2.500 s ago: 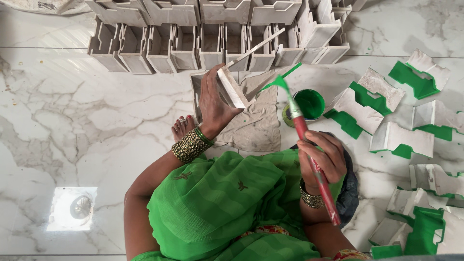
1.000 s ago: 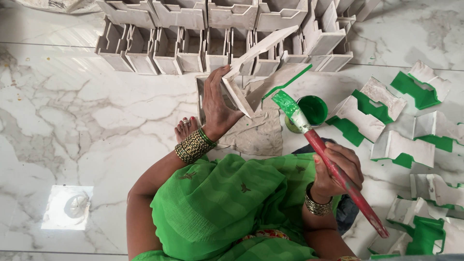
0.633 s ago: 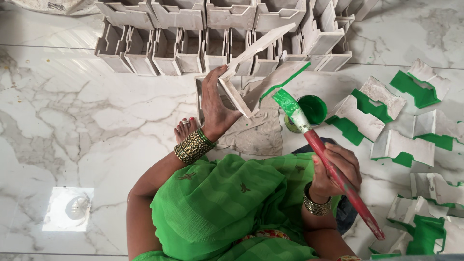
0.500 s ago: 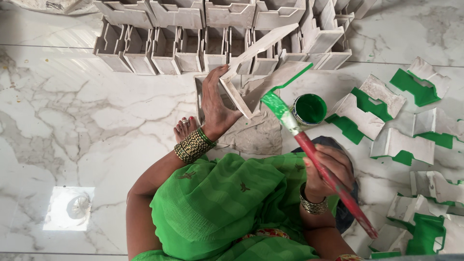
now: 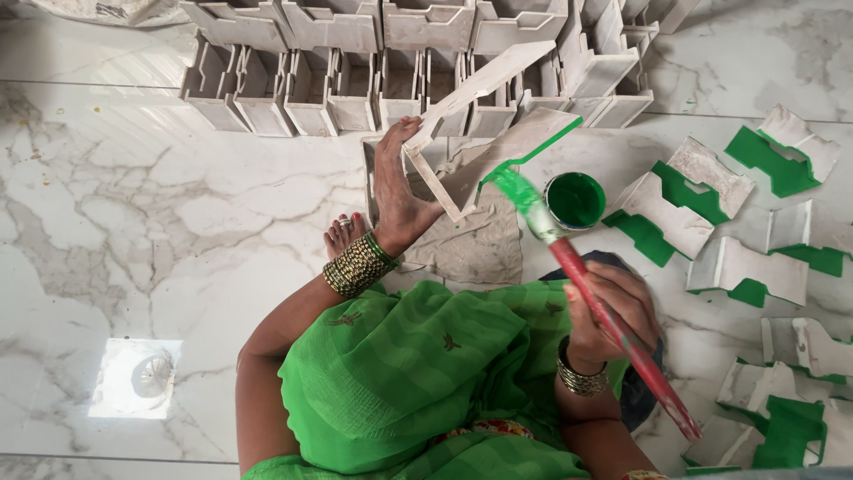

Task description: The person sits on the floor and paints white foam-like decorative pieces green using a paintbrush, dipping the brush into a paint can. They hold each piece steady with one hand, brush paint onto its edges and surfaces, then set finished pieces aside and pick up the next unpainted piece from a large stack.

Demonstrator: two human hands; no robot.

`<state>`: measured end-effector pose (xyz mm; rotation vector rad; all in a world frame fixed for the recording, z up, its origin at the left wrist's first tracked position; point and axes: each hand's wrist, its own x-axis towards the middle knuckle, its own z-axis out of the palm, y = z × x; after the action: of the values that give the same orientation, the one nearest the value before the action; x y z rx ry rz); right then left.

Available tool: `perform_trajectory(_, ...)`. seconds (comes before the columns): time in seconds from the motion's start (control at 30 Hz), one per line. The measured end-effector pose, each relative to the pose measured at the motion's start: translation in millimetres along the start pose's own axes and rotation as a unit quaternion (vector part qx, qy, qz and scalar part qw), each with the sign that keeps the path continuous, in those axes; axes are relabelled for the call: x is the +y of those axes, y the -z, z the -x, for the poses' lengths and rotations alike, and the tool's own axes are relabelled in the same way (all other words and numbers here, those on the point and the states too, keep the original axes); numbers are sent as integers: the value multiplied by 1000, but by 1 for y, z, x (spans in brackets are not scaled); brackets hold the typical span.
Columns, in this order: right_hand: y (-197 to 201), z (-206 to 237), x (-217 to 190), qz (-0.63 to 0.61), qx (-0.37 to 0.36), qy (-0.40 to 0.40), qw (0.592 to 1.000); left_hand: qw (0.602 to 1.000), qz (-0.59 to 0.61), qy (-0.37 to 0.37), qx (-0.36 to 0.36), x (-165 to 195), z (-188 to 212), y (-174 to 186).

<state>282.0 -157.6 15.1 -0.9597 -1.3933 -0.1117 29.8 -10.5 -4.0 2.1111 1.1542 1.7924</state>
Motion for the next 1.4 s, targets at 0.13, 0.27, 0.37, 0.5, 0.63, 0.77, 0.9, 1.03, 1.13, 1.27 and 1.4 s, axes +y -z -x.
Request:
perform_trajectory(0.13,1,-3,-2,-16,40,11,999,1000,-1,-7,-8,-1,0,1)
perform_trajectory(0.27,-1,-5,-9,-18,-32,46,998,1000,4,-14,-10,0,1,-2)
perform_trajectory(0.37,-3,-10,-10,8,-29,72,997,1000,-2,-20,-11,-1,1,-1)
perform_trajectory(0.5,0,-12,-16,8,-23,86,996,1000,-5,-21,-8,-1,1,-2)
perform_trajectory(0.63,-1,-7,-16,17,-69,89,993,1000,-3,-22,-8,-1,2,-3)
perform_trajectory(0.77,2,0,-1,1,11,48,999,1000,7,-7,0,-2,1,-2)
perform_trajectory(0.9,-7,12,22,-148,106,-34,983,999,21,17,17,-6,-1,-5)
perform_trajectory(1.03,-10,10,41,-200,128,-62,969,999,26,15,31,-10,1,-10)
perform_trajectory(1.13,-15,12,45,-245,125,-89,957,999,29,14,34,-14,1,-16)
perform_trajectory(1.27,-19,16,43,-245,90,-105,960,999,22,14,30,-15,3,-19)
perform_trajectory(1.4,-5,10,47,-254,94,-119,955,999,32,14,35,-17,3,-17)
